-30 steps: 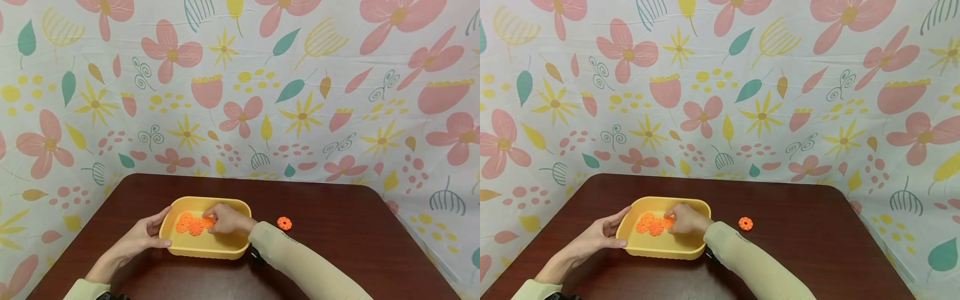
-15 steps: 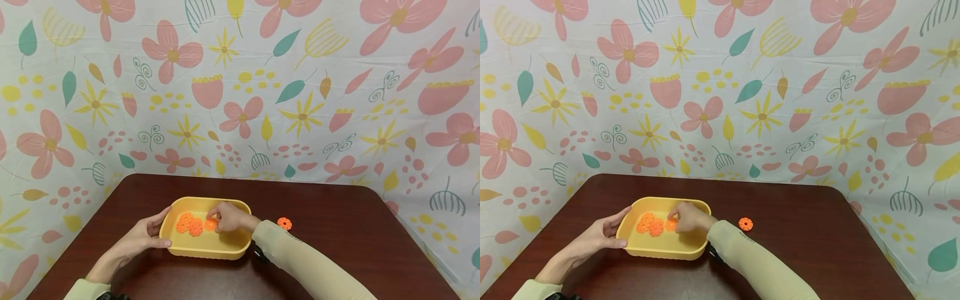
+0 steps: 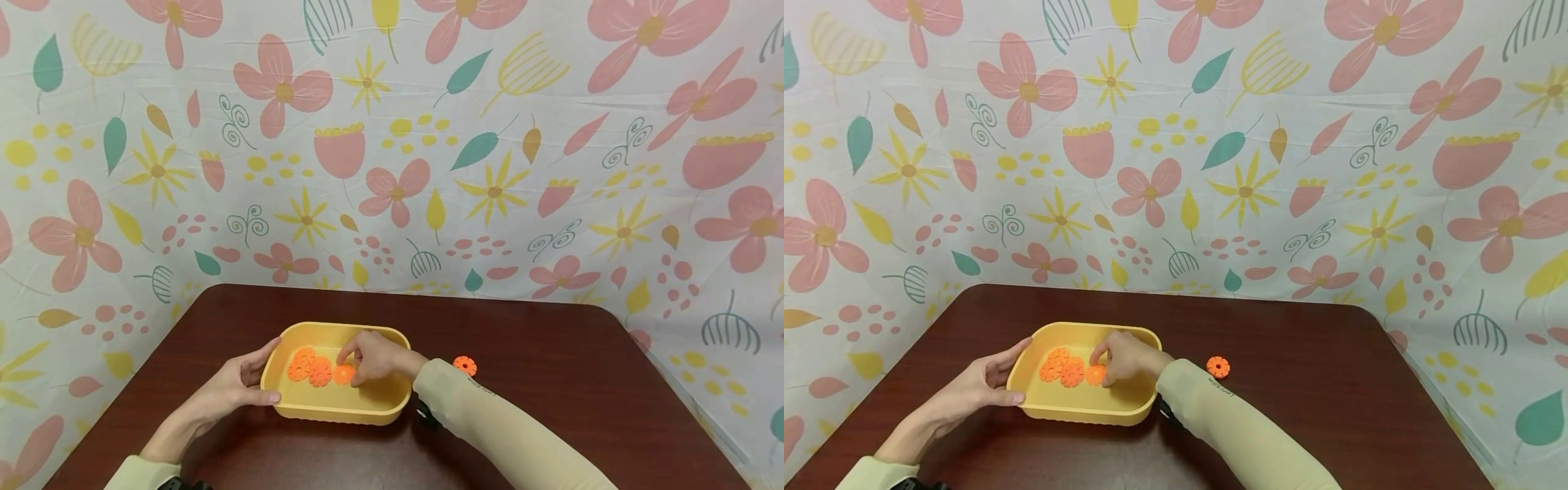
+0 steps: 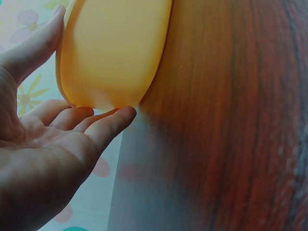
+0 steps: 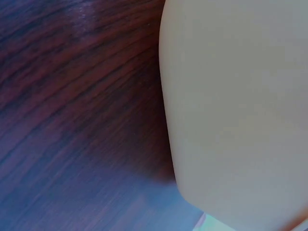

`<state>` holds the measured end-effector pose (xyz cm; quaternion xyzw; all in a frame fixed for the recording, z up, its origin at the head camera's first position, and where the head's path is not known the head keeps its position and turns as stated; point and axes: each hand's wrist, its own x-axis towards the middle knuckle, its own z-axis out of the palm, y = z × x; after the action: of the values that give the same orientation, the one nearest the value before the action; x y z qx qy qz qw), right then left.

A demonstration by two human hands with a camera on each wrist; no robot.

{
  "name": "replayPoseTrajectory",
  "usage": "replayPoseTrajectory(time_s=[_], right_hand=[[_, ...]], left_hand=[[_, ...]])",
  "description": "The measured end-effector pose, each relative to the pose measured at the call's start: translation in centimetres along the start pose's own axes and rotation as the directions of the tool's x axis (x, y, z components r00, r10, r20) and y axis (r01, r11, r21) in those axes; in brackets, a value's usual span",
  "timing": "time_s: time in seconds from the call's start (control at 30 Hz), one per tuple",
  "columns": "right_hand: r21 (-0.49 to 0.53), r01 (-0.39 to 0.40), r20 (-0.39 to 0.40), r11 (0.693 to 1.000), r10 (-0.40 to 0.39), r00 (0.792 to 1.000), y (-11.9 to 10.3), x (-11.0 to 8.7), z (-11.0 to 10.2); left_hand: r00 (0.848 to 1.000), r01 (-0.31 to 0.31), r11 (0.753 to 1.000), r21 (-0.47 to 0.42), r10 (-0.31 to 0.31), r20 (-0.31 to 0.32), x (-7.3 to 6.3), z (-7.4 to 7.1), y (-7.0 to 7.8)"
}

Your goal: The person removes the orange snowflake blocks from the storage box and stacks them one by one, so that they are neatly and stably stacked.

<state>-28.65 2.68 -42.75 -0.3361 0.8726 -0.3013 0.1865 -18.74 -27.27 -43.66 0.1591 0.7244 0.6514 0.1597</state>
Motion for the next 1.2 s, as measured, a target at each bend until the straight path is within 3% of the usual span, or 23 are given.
replayPoseTrajectory(time_s=[0.17, 0.5, 1.2], right_hand=[[0.001, 0.015, 0.011, 1.0, -0.015, 1.0, -0.04, -0.13, -0.03], [-0.004, 0.123, 0.033, 0.992, -0.122, 0.992, -0.51, -0.5, -0.29], [0.001, 0.082, 0.026, 0.997, -0.082, 0.996, -0.04, -0.6, -0.51]], left_hand=[[1.0, -0.002, 1.0, 0.001, 0.002, -0.001, -0.02, 0.05, 0.03], [1.0, 0.001, 1.0, 0.002, -0.001, 0.004, 0.01, -0.06, 0.04], [1.0, -0.005, 1.0, -0.003, 0.005, 0.017, -0.02, -0.17, -0.03]])
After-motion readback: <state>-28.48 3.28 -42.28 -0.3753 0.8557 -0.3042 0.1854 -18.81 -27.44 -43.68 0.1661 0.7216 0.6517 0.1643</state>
